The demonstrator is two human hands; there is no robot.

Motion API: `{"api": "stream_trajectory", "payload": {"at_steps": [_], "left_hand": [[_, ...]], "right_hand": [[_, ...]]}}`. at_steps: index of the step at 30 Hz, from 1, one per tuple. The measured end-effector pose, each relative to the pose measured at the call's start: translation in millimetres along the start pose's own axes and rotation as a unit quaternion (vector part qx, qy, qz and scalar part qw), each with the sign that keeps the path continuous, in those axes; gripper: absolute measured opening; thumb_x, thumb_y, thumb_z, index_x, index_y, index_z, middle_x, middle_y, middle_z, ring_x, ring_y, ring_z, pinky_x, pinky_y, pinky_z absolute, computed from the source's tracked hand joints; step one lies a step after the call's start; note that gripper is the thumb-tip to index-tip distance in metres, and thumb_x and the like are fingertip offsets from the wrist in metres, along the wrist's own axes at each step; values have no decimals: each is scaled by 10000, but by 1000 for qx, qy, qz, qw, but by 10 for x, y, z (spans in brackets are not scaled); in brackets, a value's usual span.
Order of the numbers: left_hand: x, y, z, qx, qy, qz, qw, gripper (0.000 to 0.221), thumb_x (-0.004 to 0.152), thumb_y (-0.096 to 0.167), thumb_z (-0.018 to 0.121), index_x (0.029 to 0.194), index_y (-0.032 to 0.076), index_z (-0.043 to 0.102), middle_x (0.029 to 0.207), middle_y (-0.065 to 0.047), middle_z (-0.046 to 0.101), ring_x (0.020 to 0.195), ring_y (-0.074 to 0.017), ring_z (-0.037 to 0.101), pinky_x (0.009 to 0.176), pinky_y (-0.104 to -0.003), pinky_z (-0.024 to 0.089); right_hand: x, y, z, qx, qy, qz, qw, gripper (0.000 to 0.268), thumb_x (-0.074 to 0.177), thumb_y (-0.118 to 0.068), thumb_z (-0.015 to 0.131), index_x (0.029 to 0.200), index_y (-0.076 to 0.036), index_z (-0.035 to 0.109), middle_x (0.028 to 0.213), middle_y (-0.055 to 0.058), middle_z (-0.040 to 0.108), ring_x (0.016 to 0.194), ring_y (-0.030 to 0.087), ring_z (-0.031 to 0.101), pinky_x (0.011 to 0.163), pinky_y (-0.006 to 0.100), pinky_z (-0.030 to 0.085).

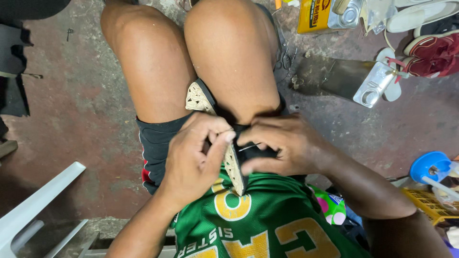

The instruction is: The person stitches a leather shoe upper to its sole using a needle and thread while holding the shoe on their lap.

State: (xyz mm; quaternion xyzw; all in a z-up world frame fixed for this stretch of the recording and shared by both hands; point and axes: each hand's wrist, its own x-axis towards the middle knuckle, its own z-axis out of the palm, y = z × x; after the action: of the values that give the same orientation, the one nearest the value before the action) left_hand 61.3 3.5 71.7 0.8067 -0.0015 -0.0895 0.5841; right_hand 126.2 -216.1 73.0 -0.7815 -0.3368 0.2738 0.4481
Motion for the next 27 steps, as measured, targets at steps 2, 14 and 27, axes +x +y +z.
{"api": "stream_trajectory", "payload": {"at_steps": [2,14,27], "left_hand": [[-75,-97,-25,-70,15,-32,997,197,997,35,654,1187,25,603,854,-57,595,729,-122,551,665,-292,482],[-194,-318,-161,-411,-41,-145,899,370,1006,-50,421,1367,8,476,1029,-133,735,724,-132,722,515,-183,455],[-15,215,-175,-23,-97,-42,994,703,768,51,862,1389,111,539,880,-48,641,698,-101,641,646,-253,554]], "right_hand": [[2,-45,69,4,21,90,996,315,823,-266,781,1084,-106,709,941,23,690,597,154,665,521,296,535],[-165,45,177,267,-92,180,942,69,941,-109,631,953,-55,591,863,23,649,771,85,612,672,263,494],[8,-138,152,134,-11,180,974,173,828,-173,819,950,-104,718,590,-29,483,550,38,425,493,240,375]]}}
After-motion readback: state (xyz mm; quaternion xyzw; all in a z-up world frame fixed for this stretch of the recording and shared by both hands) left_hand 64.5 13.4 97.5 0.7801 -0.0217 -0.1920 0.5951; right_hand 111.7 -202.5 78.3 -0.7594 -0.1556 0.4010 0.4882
